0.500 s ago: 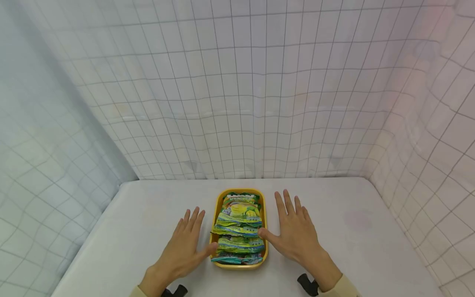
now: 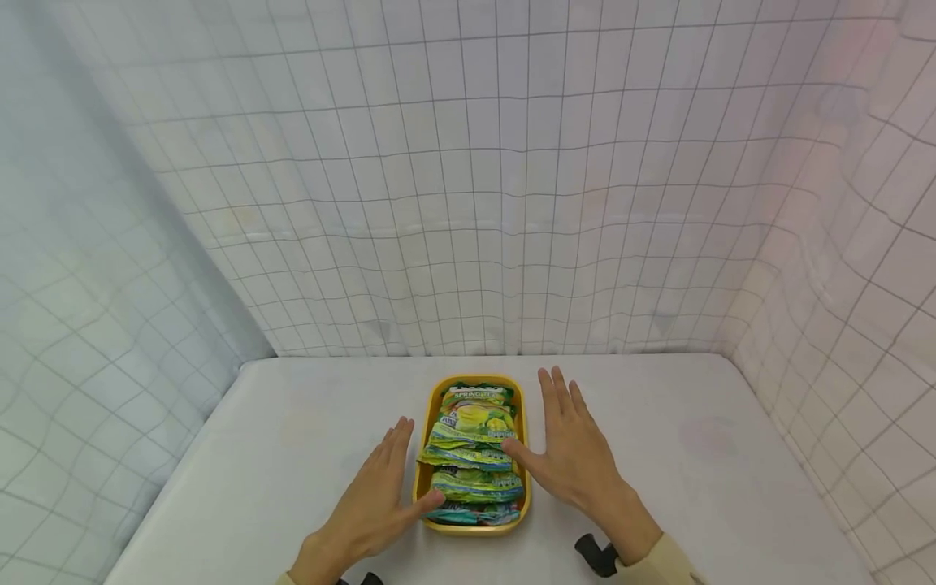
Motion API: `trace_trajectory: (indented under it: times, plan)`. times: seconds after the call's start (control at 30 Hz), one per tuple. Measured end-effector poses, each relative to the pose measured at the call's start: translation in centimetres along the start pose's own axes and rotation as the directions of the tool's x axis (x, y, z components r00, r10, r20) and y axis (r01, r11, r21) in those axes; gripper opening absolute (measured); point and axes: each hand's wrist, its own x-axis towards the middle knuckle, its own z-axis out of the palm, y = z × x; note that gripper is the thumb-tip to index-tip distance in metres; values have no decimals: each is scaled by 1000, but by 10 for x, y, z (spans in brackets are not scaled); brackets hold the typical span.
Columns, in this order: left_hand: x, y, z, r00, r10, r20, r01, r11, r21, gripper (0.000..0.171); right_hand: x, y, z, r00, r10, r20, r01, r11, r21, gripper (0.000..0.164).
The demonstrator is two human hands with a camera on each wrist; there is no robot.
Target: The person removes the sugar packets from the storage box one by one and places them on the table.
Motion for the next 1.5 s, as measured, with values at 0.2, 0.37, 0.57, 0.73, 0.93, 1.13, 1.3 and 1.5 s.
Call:
trace_trajectory:
  times: [0.2, 0.37, 0.57, 0.73, 0.93, 1.13, 1.3, 1.5]
  plan:
    - [-2, 2, 9, 999, -13, 31, 15, 997, -73, 120, 6, -4, 4, 1000, 22, -16, -21, 994, 107, 111]
    - [-2, 2, 17, 1000, -14, 22, 17, 994, -113, 121, 13, -7, 6, 999, 21, -40, -14, 985, 173, 113]
    - [-1, 2, 24, 1000, -27, 5, 27, 981, -193, 121, 21, -13, 10, 999, 20, -40, -9, 966, 259, 114]
    - [0, 3, 27, 997, -70, 40, 78, 957, -278, 122, 27, -17, 15, 999, 40, -21, -30, 931, 363, 111]
    - [2, 6, 28, 995, -88, 51, 99, 944, -314, 124, 32, -21, 20, 999, 51, 1, -47, 914, 404, 111]
    - [-2, 7, 33, 989, -117, 86, 139, 934, -329, 133, 30, -23, 28, 997, 59, 39, -71, 883, 464, 110]
    - [-10, 8, 36, 965, -201, 170, 246, 917, -313, 135, 25, -26, 39, 993, 81, 91, -116, 857, 501, 104]
    - [-8, 10, 35, 960, -213, 181, 266, 896, -355, 134, 29, -26, 43, 986, 116, 122, -162, 845, 510, 98]
